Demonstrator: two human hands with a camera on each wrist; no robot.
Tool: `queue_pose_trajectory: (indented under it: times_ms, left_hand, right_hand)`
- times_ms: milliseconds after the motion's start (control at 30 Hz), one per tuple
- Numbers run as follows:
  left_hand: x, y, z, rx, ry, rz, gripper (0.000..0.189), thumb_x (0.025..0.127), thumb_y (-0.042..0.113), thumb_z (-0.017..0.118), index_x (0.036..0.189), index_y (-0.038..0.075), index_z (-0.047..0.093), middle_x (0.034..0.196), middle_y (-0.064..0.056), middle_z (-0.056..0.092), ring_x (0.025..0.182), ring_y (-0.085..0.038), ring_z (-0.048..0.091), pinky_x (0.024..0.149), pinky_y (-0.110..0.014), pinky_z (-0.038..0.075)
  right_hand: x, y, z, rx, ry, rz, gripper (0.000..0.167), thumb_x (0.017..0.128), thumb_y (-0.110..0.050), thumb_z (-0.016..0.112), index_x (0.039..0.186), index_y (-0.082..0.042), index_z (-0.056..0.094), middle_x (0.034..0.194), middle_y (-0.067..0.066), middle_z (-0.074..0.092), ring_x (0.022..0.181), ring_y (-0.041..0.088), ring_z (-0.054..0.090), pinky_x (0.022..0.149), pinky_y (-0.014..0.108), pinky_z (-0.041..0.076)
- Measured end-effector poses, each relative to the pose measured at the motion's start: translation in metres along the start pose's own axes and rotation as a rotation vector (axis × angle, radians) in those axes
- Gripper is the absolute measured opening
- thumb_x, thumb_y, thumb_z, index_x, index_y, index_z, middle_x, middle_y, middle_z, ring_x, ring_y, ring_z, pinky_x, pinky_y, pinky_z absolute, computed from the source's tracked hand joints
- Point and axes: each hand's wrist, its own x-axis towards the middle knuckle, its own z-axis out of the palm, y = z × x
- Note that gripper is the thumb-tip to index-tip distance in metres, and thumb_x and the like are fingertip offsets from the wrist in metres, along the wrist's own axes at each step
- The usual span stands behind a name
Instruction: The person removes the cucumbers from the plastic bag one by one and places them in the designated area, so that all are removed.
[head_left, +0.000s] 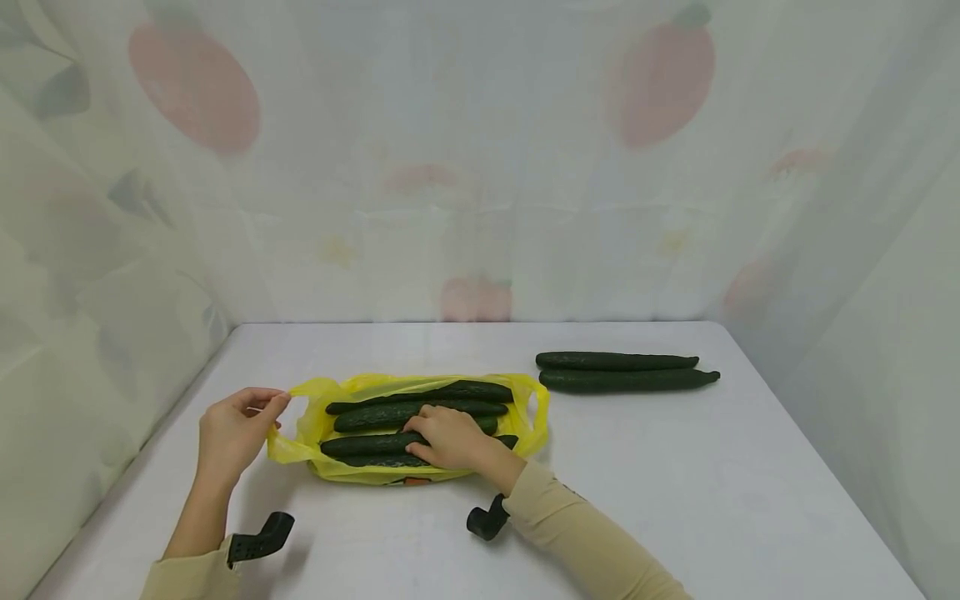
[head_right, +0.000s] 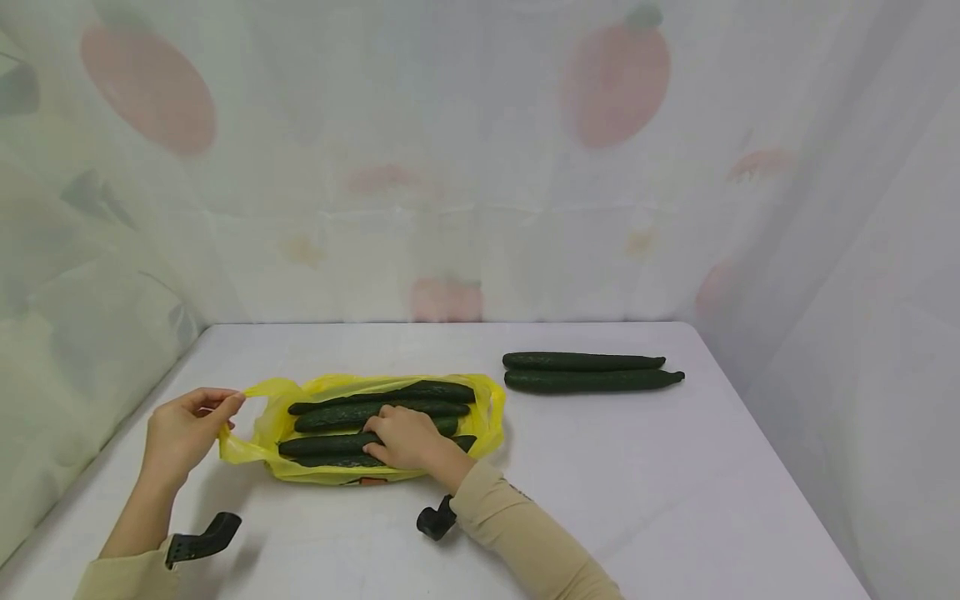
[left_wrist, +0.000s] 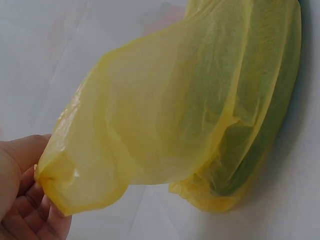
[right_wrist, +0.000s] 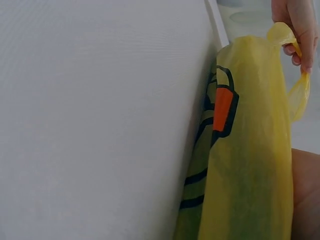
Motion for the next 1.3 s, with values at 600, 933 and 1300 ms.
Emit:
queue_pose_trajectory:
  times_ms: [600, 933, 1300]
  left_hand:
    - [0.003, -0.003, 0.000, -0.001, -0.015, -0.027, 0.042, 0.086, 0.046, 0.058, 0.099, 0.007, 0.068, 0.081, -0.007, 0.067, 0.058, -0.001, 0.055, 0.046, -0.023, 0.044]
    - [0.004, 0.000, -0.002, -0.001, -0.009, -0.017, 0.042, 0.087, 0.046, 0.057, 0.098, 0.007, 0.068, 0.080, -0.011, 0.067, 0.057, -0.002, 0.055, 0.045, -0.024, 0.044]
    - [0.007, 0.000, -0.002, -0.001, -0.007, -0.024, 0.043, 0.086, 0.048, 0.057, 0.098, 0.007, 0.068, 0.079, -0.008, 0.067, 0.060, -0.001, 0.054, 0.046, -0.024, 0.044]
  right_hand:
    - [-0.005, 0.011, 0.003, 0.008, 0.098, -0.089, 0.035, 0.094, -0.040, 0.049, 0.120, -0.020, 0.059, 0.099, -0.005, 0.058, 0.057, 0.000, 0.047, 0.045, 0.012, 0.033]
    - [-0.008, 0.018, -0.010, -0.011, 0.129, -0.068, 0.033, 0.091, -0.042, 0.054, 0.116, -0.023, 0.062, 0.099, -0.007, 0.059, 0.060, -0.001, 0.047, 0.046, 0.010, 0.032]
    - [-0.012, 0.024, -0.029, -0.020, 0.170, -0.035, 0.032, 0.089, -0.043, 0.055, 0.115, -0.025, 0.062, 0.103, -0.007, 0.060, 0.064, 0.001, 0.052, 0.047, 0.012, 0.033]
